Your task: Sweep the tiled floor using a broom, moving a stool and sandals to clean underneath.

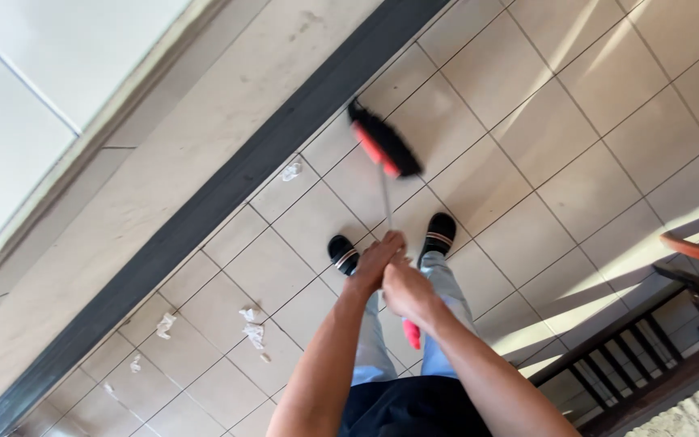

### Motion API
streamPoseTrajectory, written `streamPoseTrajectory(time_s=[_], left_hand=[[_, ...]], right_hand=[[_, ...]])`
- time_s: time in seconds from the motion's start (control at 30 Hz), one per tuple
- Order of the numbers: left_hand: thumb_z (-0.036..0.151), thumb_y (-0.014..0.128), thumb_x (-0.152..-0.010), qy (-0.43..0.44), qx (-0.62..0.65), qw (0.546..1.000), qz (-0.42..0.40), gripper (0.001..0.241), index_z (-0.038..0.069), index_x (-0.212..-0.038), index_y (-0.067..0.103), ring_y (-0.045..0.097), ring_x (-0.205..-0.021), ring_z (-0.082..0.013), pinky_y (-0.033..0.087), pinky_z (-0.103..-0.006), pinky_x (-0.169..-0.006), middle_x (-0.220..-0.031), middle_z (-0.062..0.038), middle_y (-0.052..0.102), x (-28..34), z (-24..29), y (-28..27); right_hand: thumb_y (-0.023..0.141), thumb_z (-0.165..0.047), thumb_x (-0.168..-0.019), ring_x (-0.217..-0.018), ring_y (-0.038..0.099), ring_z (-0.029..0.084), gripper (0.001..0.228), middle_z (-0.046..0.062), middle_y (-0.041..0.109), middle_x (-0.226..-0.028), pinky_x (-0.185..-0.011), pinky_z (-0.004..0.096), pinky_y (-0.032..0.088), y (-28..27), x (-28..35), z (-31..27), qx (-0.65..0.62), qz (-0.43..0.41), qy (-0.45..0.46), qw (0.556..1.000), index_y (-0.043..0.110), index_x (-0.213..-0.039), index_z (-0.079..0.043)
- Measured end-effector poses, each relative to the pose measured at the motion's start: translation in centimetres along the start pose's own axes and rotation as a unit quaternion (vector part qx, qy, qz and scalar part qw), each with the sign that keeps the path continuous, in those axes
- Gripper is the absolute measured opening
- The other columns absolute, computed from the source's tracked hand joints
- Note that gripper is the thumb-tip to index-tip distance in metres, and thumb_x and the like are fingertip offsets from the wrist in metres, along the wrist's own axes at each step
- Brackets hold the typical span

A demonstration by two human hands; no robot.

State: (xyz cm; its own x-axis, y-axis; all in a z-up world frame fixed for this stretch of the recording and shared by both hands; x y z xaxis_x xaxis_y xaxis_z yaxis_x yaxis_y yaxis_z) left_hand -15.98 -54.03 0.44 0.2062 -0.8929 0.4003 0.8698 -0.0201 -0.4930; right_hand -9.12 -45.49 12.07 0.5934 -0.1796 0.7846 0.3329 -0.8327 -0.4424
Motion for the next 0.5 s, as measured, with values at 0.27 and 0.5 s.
streamPoseTrajectory(time_s=[0.27, 0.5], left_hand=[[0.007, 0.064, -0.081, -0.202, 0.005, 0.979, -0.037, 0.034, 0.013, -0.114, 0.056, 0.057, -0.109, -0.0410, 0.050, -0.0532, -0.091, -0.126, -0.009, 0.054, 13.8, -6.2, -1.8], [0.006, 0.066, -0.083, -0.028, 0.007, 1.000, -0.011, 0.029, 0.006, -0.111, 0.058, 0.053, -0.114, -0.0478, 0.047, -0.0565, -0.097, -0.124, -0.020, 0.055, 12.0, 5.3, -3.9]], right_hand=[[0.053, 0.002, -0.082, -0.093, 0.072, 0.042, 0.032, 0.029, 0.069, -0.097, -0.081, 0.049, 0.057, 8.1, 0.1, -6.0, -0.082, -0.114, -0.047, 0.989, 0.062, -0.112, 0.005], [0.052, -0.002, -0.082, -0.094, 0.069, 0.046, 0.049, 0.032, 0.069, -0.095, -0.083, 0.055, 0.052, 1.1, 10.4, -4.7, -0.071, -0.028, 0.006, 0.997, 0.052, -0.130, -0.001]])
Point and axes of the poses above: each hand's wrist, its own x-axis away from the middle knuckle, its own y-axis out of the palm, z = x × y, the point moved 1 cm from there along -x, towards the middle knuckle
